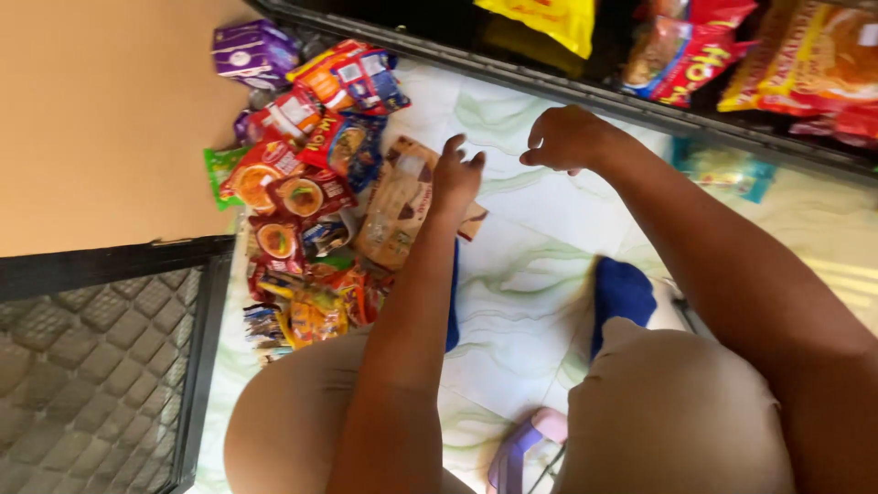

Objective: The recorder is picking up various snack and noodle packets from the floor and organizing them onto grocery shelves.

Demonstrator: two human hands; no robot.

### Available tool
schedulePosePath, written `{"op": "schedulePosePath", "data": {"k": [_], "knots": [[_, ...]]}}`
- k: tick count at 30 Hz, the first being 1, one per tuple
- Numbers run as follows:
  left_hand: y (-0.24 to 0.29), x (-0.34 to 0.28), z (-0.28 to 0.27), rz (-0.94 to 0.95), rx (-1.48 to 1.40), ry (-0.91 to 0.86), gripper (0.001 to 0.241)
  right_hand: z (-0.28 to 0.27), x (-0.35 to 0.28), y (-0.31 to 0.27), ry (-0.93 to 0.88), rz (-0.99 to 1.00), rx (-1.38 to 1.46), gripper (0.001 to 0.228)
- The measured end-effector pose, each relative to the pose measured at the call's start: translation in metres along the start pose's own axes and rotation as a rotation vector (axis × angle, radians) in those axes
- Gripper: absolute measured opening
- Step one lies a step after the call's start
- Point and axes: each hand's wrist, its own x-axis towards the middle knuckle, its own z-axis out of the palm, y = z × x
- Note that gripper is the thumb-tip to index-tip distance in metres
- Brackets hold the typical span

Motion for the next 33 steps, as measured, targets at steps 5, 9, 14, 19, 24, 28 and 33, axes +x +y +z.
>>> {"op": "schedulePosePath", "data": {"k": [5,9,14,19,24,28,33], "knots": [[-0.111,0.048,-0.065,0.039,0.105,0.256,0.068,0.028,0.089,-0.014,0.188,-0.415,-0.205,0.043],[-0.143,0.078,-0.115,0.163,0.382,0.520,0.060,0.042,0.123,-0.082,0.062,-0.406,-0.438,0.038],[-0.112,0.099,-0.193,-0.049,0.605,0.399,0.049,0.094,0.196,-0.139,-0.063,-0.482,-0.403,0.034],[-0.171,0.142,-0.205,-0.060,0.563,0.318,0.058,0.182,0.247,-0.130,0.057,-0.383,0.188,0.048],[-0.140,0.132,-0.196,0.056,0.772,0.254,0.084,0.212,0.227,-0.121,-0.181,-0.179,1.109,0.073],[-0.108,0.103,-0.181,-0.177,0.818,0.133,0.106,0.221,0.225,-0.109,-0.108,-0.177,1.183,0.077],[-0.107,0.108,-0.151,-0.015,0.302,-0.078,0.085,0.164,0.171,-0.104,0.050,0.262,1.214,0.087]]}}
